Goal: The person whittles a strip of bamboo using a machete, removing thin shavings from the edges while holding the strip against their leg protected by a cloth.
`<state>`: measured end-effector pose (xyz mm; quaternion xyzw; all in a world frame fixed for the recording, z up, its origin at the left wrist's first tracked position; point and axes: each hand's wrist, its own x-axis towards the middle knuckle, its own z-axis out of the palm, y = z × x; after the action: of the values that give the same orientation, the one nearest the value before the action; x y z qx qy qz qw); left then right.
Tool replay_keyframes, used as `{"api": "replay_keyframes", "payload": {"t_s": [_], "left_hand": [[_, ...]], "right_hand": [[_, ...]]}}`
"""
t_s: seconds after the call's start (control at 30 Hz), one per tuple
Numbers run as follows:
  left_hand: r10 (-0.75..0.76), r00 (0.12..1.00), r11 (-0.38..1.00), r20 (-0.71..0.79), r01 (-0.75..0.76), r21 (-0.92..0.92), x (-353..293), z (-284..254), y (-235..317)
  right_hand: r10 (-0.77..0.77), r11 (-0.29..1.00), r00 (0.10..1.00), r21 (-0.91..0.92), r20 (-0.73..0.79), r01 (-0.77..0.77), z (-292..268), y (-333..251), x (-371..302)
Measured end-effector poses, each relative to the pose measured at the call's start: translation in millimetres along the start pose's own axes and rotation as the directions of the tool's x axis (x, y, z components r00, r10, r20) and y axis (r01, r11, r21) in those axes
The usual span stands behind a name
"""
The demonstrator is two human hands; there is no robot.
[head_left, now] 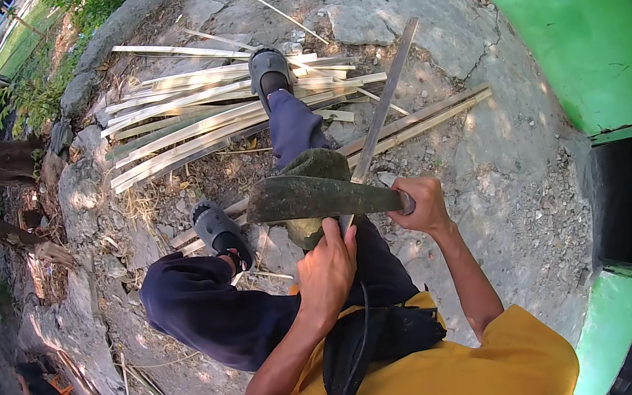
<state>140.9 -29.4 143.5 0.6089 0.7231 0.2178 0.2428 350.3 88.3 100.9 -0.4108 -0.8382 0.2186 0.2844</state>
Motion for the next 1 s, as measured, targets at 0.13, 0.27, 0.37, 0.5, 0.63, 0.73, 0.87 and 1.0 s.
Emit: {"api": "replay_keyframes", "payload": {"t_s": [0.13,0.27,0.37,0.5,0.63,0.73,0.87,1.0], "left_hand": [[0.024,1.000,0.999,0.006,-0.024,0.032,-4.5,2.4,0.1],[-0.006,0.999,1.000,0.046,0.005,0.022,-0.9,3.1,-2.2],[0.021,1.000,1.000,0.010,-0.021,-0.013,-0.5,2.3,-3.4],[0.018,0.999,0.999,0.051,-0.015,-0.049,1.5,-1.4,-9.4],[0.018,0.998,0.994,0.063,-0.011,-0.110,4.3,-4.8,-8.8],[0.015,0.997,0.986,0.073,-0.002,-0.168,9.4,-4.7,-7.1],[0.034,0.987,0.946,0.154,0.018,-0.323,12.3,-8.7,-18.8],[0.117,0.990,0.871,0.080,-0.064,-0.488,16.1,-15.8,-19.5]], "right_hand": [[-0.037,0.999,0.999,-0.003,0.025,0.038,0.7,0.6,1.9],[-0.063,0.997,0.998,-0.048,0.029,0.065,3.8,1.0,9.6],[-0.065,0.997,0.997,-0.049,0.032,0.066,8.2,3.6,11.5],[-0.028,1.000,1.000,-0.011,0.012,0.029,12.8,2.3,13.8],[-0.044,0.999,0.998,-0.010,0.047,0.044,11.9,4.2,16.9],[-0.076,0.997,0.997,-0.021,0.024,0.077,12.7,7.3,22.4],[0.004,0.999,1.000,0.048,0.014,-0.005,19.6,-7.0,20.6],[-0.001,1.000,0.996,0.012,0.088,0.000,20.3,-5.4,19.3]]}}
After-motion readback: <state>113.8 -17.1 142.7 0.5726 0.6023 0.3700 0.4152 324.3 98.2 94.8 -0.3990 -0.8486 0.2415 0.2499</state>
